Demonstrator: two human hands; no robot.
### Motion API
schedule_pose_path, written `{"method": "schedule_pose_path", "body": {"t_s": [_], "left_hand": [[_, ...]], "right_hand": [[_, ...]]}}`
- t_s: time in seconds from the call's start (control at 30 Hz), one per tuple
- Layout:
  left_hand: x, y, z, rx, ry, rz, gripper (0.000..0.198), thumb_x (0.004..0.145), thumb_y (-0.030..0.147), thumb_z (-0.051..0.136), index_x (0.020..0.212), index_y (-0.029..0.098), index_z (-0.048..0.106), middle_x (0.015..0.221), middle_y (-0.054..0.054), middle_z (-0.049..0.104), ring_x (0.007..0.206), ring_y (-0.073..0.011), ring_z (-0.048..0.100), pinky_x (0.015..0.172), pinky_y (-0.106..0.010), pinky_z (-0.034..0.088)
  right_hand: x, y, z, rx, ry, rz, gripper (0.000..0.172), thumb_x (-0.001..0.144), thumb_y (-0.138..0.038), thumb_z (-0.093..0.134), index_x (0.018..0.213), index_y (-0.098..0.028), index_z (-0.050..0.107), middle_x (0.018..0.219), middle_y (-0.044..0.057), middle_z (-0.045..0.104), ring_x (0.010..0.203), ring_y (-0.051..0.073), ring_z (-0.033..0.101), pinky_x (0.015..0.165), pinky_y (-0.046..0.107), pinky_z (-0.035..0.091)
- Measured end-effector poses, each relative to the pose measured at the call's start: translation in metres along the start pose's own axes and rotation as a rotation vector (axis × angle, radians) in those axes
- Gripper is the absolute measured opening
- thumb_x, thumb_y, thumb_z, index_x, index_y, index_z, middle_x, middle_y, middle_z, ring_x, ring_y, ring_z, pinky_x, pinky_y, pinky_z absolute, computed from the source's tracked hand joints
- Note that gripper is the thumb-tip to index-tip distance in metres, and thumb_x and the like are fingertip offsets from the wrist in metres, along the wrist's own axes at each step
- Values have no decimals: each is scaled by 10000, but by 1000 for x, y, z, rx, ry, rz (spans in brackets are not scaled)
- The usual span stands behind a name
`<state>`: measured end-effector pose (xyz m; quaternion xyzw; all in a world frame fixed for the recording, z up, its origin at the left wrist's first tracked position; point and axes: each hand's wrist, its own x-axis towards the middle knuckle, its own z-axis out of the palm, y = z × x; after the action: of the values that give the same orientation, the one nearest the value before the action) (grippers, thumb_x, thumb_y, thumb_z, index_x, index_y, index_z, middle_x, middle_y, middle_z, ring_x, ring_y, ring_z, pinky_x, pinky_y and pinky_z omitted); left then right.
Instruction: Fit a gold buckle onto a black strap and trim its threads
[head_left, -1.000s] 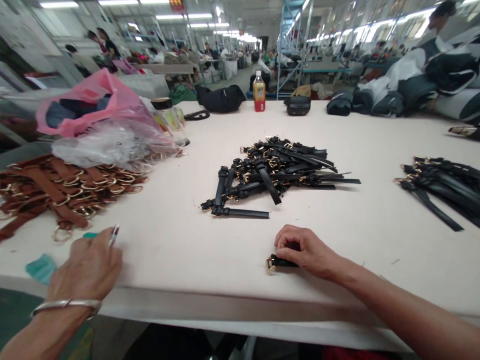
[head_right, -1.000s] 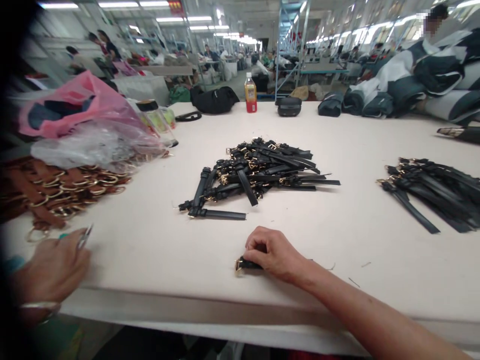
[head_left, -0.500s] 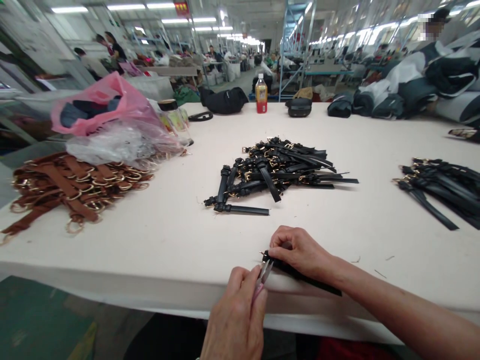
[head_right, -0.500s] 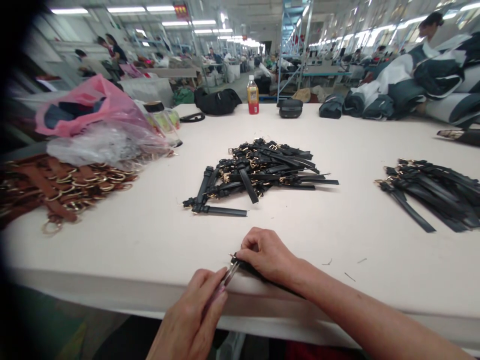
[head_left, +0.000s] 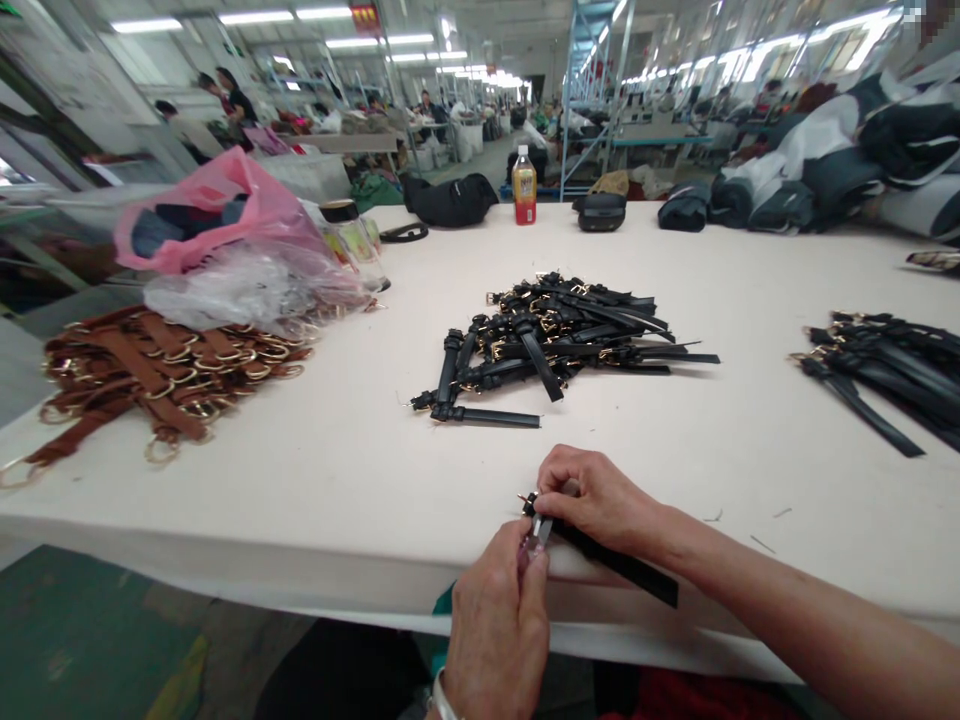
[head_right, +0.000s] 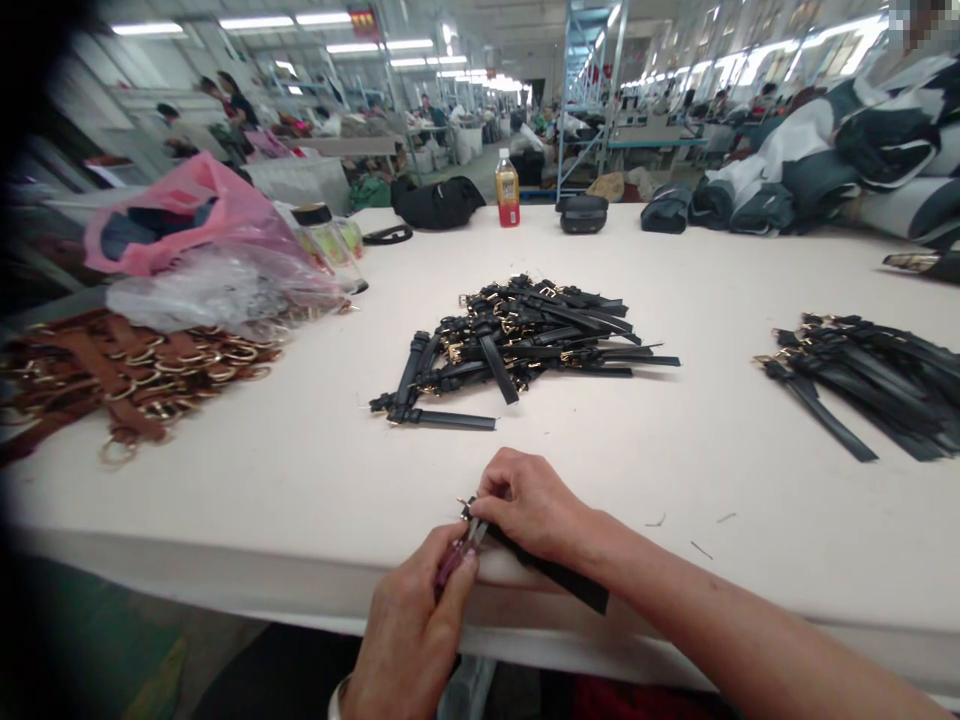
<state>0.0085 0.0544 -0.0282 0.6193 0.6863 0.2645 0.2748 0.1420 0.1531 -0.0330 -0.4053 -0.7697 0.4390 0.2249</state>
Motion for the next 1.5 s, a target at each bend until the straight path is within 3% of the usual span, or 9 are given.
{"method": "schedule_pose_path", "body": {"t_s": [0.33, 0.57, 0.73, 0.9, 1.1, 1.37, 1.5], "left_hand": [[1, 3, -1, -58, 50, 2, 205, 873, 205, 397, 905, 219, 599, 803, -57, 700, 720, -223, 649, 659, -327, 497], [2, 1, 1, -91, 39, -12, 232, 911, 221, 350, 975, 214, 573, 868, -58, 693, 773, -211, 643, 694, -331, 505], [2, -1, 2, -19, 22, -20, 242, 917, 218, 346, 1059, 178, 538, 959, -112, 671, 850, -268, 627, 748, -427, 489], [6, -2, 1, 79, 17, 7, 278, 925, 194, 309, 1102, 151, 519, 993, -151, 648, 888, -304, 627, 767, -488, 486], [8, -7, 0, 115, 14, 91, 244, 927, 193, 326, 1064, 185, 528, 969, -99, 655, 871, -237, 635, 792, -392, 506], [9, -6, -1, 157, 21, 134, 248, 917, 193, 336, 989, 198, 574, 857, -73, 666, 784, -216, 653, 721, -333, 525], [9, -7, -8, 176, 0, 151, 263, 913, 188, 346, 1049, 206, 571, 874, -66, 661, 790, -216, 647, 711, -327, 519]], "right_hand": [[-4, 1, 5, -152, 73, -153, 115, 771, -118, 593, 673, -176, 574, 808, -4, 571, 757, 118, 523, 684, 239, 393], [-4, 4, 11, 38, 145, -135, 177, 794, -148, 577, 624, -176, 540, 760, 6, 567, 713, 119, 532, 670, 248, 419], [-4, 4, 17, 57, 217, -92, 174, 797, -170, 587, 630, -175, 539, 760, 11, 569, 701, 120, 531, 673, 250, 426], [-7, 7, 19, -13, 250, -169, 127, 802, -148, 581, 680, -182, 580, 785, 12, 564, 745, 126, 539, 695, 250, 423], [-7, 9, 18, -31, 258, -208, 114, 800, -141, 582, 701, -191, 610, 815, 20, 575, 763, 131, 548, 712, 256, 434], [-4, 9, 15, 41, 225, -92, 156, 784, -158, 596, 631, -178, 567, 744, -1, 568, 715, 121, 542, 696, 255, 425], [-1, 5, 10, 11, 167, -25, 156, 771, -153, 601, 618, -171, 579, 727, -3, 569, 698, 116, 533, 684, 253, 411]]}}
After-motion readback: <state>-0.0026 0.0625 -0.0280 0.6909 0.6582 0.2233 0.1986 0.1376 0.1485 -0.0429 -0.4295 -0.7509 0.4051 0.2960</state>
